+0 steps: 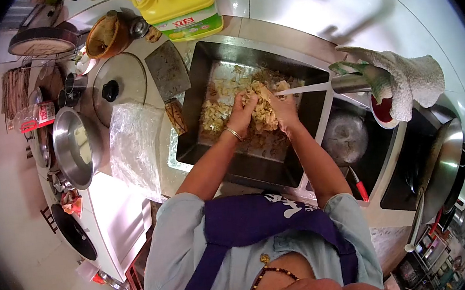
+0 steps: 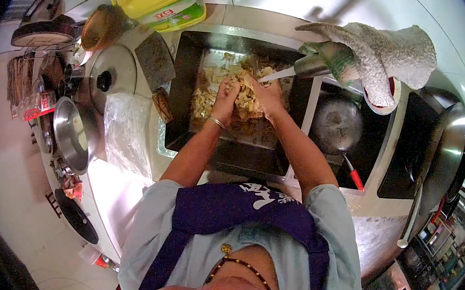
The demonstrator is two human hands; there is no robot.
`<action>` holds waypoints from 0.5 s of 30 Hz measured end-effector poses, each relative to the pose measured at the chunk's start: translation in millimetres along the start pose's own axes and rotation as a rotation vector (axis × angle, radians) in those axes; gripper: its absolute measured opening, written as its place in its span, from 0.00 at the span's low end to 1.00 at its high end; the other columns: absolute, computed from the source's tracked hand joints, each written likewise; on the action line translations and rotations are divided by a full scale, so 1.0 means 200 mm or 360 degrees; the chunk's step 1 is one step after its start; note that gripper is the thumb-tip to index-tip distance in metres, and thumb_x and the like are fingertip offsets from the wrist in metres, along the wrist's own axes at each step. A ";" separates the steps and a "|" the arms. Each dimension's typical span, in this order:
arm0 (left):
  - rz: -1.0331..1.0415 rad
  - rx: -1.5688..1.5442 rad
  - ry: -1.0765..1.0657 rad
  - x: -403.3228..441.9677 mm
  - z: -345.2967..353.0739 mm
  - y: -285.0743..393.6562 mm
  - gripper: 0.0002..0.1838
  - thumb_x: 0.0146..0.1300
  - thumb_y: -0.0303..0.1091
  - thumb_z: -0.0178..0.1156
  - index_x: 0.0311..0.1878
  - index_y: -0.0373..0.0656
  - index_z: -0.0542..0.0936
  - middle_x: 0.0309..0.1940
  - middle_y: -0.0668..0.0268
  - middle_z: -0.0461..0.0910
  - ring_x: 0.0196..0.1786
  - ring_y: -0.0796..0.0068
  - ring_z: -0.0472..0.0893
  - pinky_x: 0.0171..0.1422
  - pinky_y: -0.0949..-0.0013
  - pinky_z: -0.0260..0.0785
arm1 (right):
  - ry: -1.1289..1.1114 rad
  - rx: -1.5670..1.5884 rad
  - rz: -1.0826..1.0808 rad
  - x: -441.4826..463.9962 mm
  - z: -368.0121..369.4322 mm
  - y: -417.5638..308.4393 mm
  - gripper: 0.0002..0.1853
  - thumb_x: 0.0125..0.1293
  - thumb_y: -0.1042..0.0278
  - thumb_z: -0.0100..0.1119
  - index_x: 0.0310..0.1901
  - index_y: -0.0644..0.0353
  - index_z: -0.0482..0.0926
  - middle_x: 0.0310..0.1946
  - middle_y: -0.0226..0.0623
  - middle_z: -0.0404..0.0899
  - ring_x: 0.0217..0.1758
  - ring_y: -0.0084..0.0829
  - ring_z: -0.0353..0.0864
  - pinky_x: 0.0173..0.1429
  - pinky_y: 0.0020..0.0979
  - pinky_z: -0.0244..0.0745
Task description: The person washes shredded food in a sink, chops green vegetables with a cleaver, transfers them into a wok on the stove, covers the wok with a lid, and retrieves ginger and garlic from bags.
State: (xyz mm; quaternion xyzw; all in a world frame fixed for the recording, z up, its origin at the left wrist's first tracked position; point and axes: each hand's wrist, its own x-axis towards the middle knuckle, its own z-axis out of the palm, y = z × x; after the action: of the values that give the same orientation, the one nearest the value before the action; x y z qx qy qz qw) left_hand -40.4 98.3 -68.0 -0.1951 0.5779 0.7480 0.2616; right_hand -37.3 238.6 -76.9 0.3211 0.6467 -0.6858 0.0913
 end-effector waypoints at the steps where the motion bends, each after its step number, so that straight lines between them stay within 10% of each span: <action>1: 0.0013 0.0199 0.0014 -0.04 0.03 0.10 0.38 0.56 0.56 0.61 0.63 0.42 0.62 0.57 0.56 0.68 0.56 0.67 0.71 0.56 0.65 0.66 | -0.0029 -0.0060 -0.0204 -0.01 0.00 -0.01 0.30 0.58 0.60 0.63 0.57 0.66 0.63 0.46 0.43 0.72 0.48 0.34 0.73 0.52 0.33 0.68; 6: 0.0024 0.0587 0.0192 -0.06 0.09 0.26 0.41 0.50 0.51 0.67 0.61 0.38 0.62 0.51 0.53 0.73 0.51 0.69 0.74 0.51 0.67 0.69 | 0.0026 -0.0172 -0.0646 -0.14 0.06 -0.09 0.20 0.60 0.67 0.60 0.51 0.64 0.69 0.43 0.38 0.74 0.47 0.29 0.72 0.52 0.31 0.66; 15: 0.0006 0.0406 0.0327 0.06 -0.02 0.08 0.36 0.53 0.57 0.61 0.53 0.34 0.69 0.35 0.60 0.78 0.39 0.72 0.76 0.45 0.69 0.68 | -0.0057 0.0073 0.0285 0.00 -0.11 -0.05 0.35 0.62 0.43 0.52 0.64 0.58 0.61 0.62 0.44 0.63 0.63 0.39 0.64 0.63 0.41 0.58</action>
State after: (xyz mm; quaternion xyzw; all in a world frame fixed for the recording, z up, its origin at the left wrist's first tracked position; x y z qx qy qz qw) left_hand -59.4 93.5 -64.7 -0.2345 0.6923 0.6453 0.2223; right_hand -35.9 260.5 -66.9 0.3673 0.5978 -0.6951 0.1566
